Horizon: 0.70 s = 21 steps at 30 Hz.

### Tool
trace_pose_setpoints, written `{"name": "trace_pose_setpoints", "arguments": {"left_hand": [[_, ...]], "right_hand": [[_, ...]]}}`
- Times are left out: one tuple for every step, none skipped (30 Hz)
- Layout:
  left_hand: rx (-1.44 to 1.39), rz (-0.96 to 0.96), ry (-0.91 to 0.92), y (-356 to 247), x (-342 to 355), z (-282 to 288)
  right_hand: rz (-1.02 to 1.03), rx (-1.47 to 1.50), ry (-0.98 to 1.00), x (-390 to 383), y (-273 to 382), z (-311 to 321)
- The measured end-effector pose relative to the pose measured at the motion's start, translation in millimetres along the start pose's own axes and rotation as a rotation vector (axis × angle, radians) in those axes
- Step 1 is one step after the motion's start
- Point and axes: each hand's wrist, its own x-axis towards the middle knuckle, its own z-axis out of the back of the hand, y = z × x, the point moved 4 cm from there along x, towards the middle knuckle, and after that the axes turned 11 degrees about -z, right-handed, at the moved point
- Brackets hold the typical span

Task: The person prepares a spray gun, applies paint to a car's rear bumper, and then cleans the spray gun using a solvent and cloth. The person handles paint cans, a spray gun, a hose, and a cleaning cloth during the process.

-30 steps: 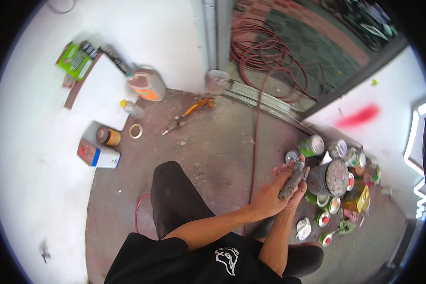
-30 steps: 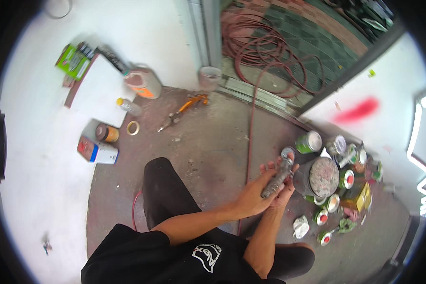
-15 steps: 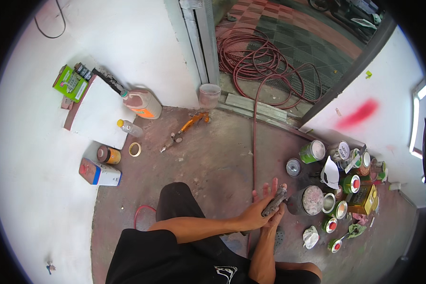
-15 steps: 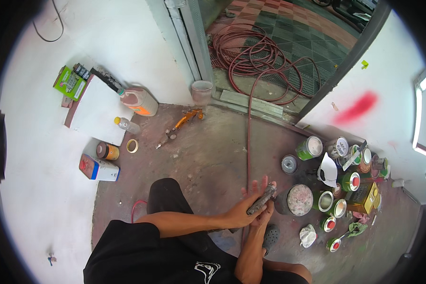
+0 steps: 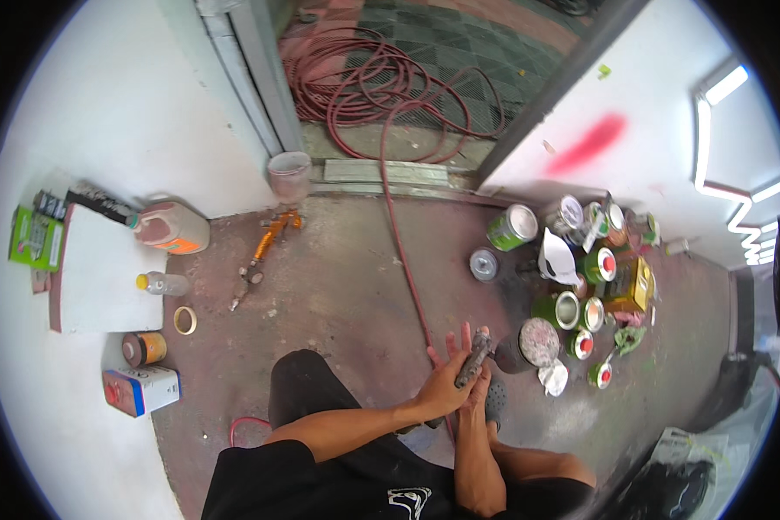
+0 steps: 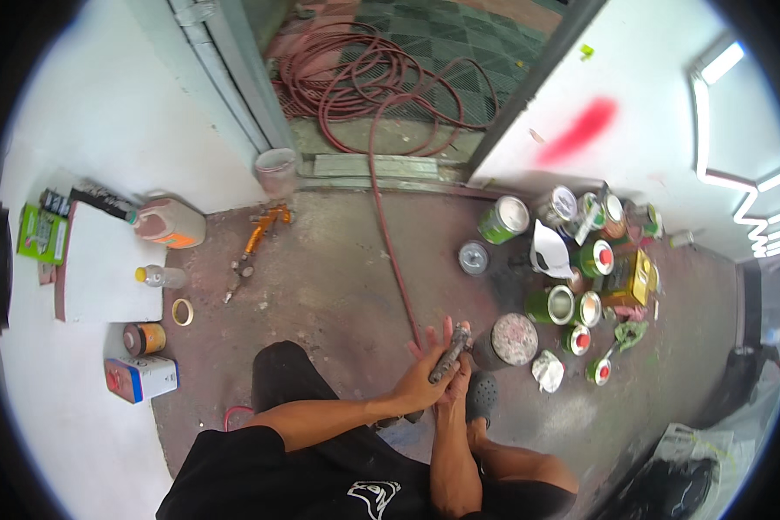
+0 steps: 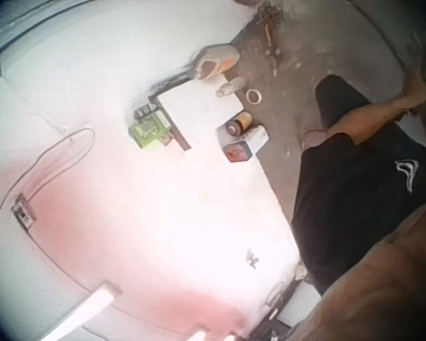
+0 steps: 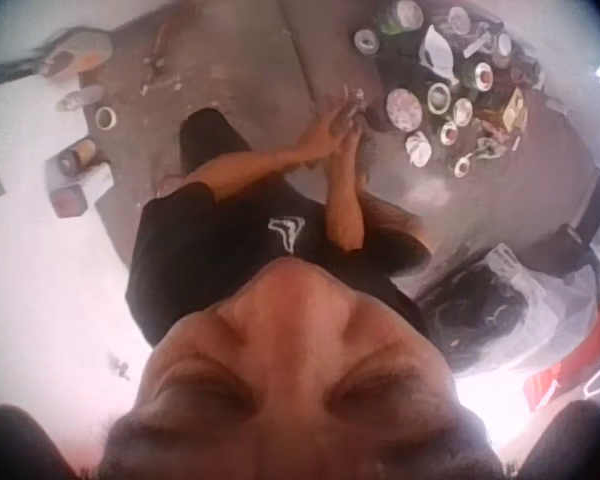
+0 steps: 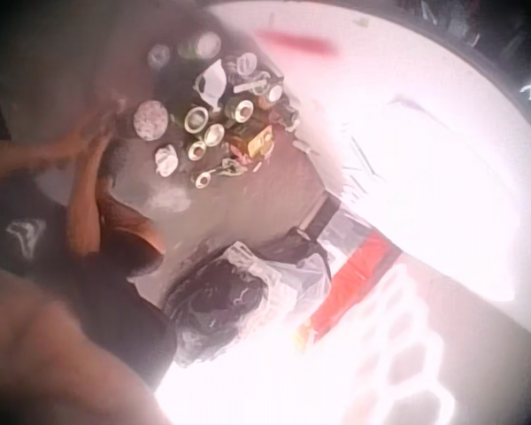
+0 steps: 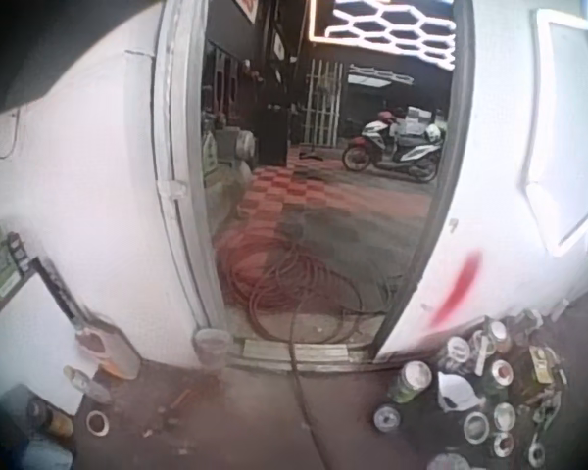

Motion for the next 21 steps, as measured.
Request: {"name": "trace_pose_setpoints", "arguments": {"left_hand": [[-0.017, 0.012, 0.01, 0.2, -3.0, -1.8], [-0.025, 0.016, 0.017, -0.1, -2.0, -3.0], [-0.007, -0.003, 0.01, -0.7, -1.2, -4.9], [0.009, -0.025, 0.007, -1.8, -0.6, -6.6], [0.025, -0.048, 0.003, -3.1, -1.0, -8.3], [0.022, -0.024, 0.019, -2.6, -3.6, -9.0], [0.009, -0.01, 0.033, -5.3, -1.9, -11.5], [0.012, 0.01, 0.042, -7.4, -2.4, -10.7], [0.016, 0.0, 0.05, -6.2, -2.3, -12.5], [0.019, -0.01, 0.056, -3.0, -2.0, -14.6], [0.027, -0.019, 0.057, -2.2, -1.5, -13.5], [0.037, 0.006, 0.072, -0.7, -2.8, -13.1], [0.046, 0.029, 0.085, 0.3, -4.4, -12.7], [0.059, 0.053, 0.093, 1.2, -4.7, -10.6], [0.052, 0.049, 0.094, 0.5, -4.3, -9.9], [0.045, 0.044, 0.093, -0.7, -3.4, -10.8], [0.039, 0.036, 0.093, -1.5, -3.1, -10.4], [0.029, 0.012, 0.081, -2.1, -3.8, -10.2], [0.019, -0.016, 0.064, -2.3, -4.7, -10.3], [0.008, -0.044, 0.045, -2.1, -5.7, -9.2], [-0.002, -0.017, 0.06, -2.5, -5.4, -8.0]], "right_hand": [[0.014, 0.002, -0.015, -3.5, -1.5, 1.5], [0.024, -0.023, -0.031, -6.2, -2.1, -1.7], [0.026, -0.047, -0.047, -9.2, -2.6, -4.9], [0.039, -0.084, -0.063, -10.1, -2.0, -9.9], [0.048, -0.111, -0.081, -11.4, -4.4, -12.6], [0.056, -0.134, -0.098, -12.8, -6.7, -14.4], [0.078, -0.147, -0.114, -15.0, -1.3, -12.5], [0.091, -0.15, -0.127, -15.9, 0.1, -6.9], [0.106, -0.114, -0.128, -16.9, 3.5, -0.1], [0.12, -0.081, -0.129, -18.2, 8.3, 5.5], [0.128, -0.044, -0.125, -17.9, 8.5, 7.0], [0.125, -0.047, -0.122, -18.2, 7.0, 7.9], [0.12, -0.052, -0.118, -18.3, 6.0, 8.4], [0.109, -0.057, -0.111, -16.1, 3.9, 6.0], [0.11, -0.07, -0.112, -15.8, 4.3, 3.3], [0.11, -0.084, -0.112, -16.8, 6.3, 0.3], [0.112, -0.099, -0.109, -16.8, 6.7, 1.6], [0.1, -0.089, -0.07, -16.2, 3.7, 2.0], [0.102, -0.117, -0.082, -17.2, 4.6, 4.0], [0.104, -0.146, -0.093, -18.5, 7.0, 5.8], [0.107, -0.178, -0.101, -16.7, 9.4, 4.9]]}}
